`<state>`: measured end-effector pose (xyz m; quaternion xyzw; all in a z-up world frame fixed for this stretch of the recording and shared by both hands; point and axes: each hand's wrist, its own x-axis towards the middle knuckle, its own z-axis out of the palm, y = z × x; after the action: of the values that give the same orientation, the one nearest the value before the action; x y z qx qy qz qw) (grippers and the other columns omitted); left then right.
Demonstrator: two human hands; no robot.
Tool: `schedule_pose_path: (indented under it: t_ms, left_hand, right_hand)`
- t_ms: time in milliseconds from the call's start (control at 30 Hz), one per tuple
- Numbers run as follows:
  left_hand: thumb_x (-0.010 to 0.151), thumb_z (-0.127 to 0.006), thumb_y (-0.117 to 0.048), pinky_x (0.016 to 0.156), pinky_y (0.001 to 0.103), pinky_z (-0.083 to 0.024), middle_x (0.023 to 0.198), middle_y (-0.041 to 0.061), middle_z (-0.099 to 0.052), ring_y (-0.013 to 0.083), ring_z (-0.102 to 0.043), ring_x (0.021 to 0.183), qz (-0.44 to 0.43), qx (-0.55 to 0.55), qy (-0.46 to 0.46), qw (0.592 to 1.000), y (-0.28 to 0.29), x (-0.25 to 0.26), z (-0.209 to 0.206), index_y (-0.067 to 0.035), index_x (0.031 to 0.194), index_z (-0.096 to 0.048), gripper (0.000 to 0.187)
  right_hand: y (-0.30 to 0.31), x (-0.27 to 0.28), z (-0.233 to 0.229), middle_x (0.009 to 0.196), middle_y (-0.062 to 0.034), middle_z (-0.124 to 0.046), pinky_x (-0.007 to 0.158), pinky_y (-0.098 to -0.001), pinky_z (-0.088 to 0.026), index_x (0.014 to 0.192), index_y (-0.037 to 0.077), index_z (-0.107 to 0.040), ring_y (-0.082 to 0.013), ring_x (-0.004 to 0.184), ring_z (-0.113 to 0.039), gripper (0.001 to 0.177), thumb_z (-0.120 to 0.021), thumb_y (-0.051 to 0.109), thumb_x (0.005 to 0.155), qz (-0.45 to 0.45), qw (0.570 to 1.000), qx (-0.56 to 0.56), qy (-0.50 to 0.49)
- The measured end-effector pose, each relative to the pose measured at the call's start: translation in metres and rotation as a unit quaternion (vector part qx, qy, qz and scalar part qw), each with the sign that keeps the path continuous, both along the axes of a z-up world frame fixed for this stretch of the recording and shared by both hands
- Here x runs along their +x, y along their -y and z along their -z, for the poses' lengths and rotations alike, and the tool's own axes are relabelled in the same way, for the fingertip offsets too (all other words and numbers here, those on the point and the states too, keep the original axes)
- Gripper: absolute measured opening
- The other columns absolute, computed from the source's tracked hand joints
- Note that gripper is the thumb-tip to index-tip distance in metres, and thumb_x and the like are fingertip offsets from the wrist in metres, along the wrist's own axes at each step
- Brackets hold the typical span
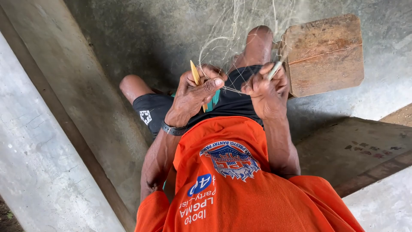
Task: Weaving a fishing net by hand using a wooden shuttle and a gauge to create uniform mesh.
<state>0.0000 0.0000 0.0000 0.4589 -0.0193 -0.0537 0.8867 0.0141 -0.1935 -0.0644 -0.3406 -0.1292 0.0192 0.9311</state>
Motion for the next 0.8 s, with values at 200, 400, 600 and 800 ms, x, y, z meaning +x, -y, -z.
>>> schedule_pose_path:
  t_ms: [200,400,600,800]
  left_hand:
    - [0.083,-0.071,0.004,0.031,0.017,-0.036,0.065,0.016,-0.067,0.0058,-0.045,0.034,0.008,0.019,0.018,1.0,0.011,-0.002,-0.003,0.004,0.086,-0.065,0.007]
    - [0.086,-0.069,0.004,0.032,0.015,-0.033,0.074,0.02,-0.069,0.0042,-0.045,0.036,-0.024,-0.016,0.005,1.0,0.008,0.007,0.018,0.007,0.091,-0.061,0.009]
    - [0.087,-0.067,0.006,0.031,0.015,-0.038,0.074,0.022,-0.069,0.0044,-0.046,0.036,-0.033,-0.052,0.046,0.997,0.029,0.002,0.017,0.009,0.09,-0.059,0.009]
    - [0.085,-0.07,0.005,0.036,0.017,-0.044,0.068,0.015,-0.067,0.007,-0.05,0.035,-0.053,-0.007,0.062,0.997,0.037,0.0,0.024,0.008,0.092,-0.064,0.01]
  right_hand:
    - [-0.002,-0.001,0.01,0.058,-0.012,-0.049,0.072,-0.0397,-0.059,0.095,-0.009,-0.049,-0.0191,0.058,-0.061,0.036,-0.072,-0.018,0.069,-0.008,0.996,-0.086,0.015]
    - [0.011,0.006,-0.001,0.068,-0.01,-0.049,0.075,-0.0446,-0.058,0.085,0.004,-0.05,-0.0238,0.065,-0.061,0.025,-0.068,-0.011,0.076,0.021,0.998,-0.02,-0.053]
    - [0.015,0.019,0.007,0.099,-0.0144,-0.063,0.078,-0.0356,-0.054,0.103,0.009,-0.052,-0.019,0.078,-0.064,0.021,-0.065,0.011,0.086,-0.053,0.993,0.075,-0.071]
    - [-0.004,0.01,0.071,0.1,-0.03,-0.061,0.077,-0.0411,-0.059,0.097,-0.015,-0.056,-0.0303,0.079,-0.066,0.025,-0.067,0.003,0.083,0.003,0.999,-0.015,-0.033]
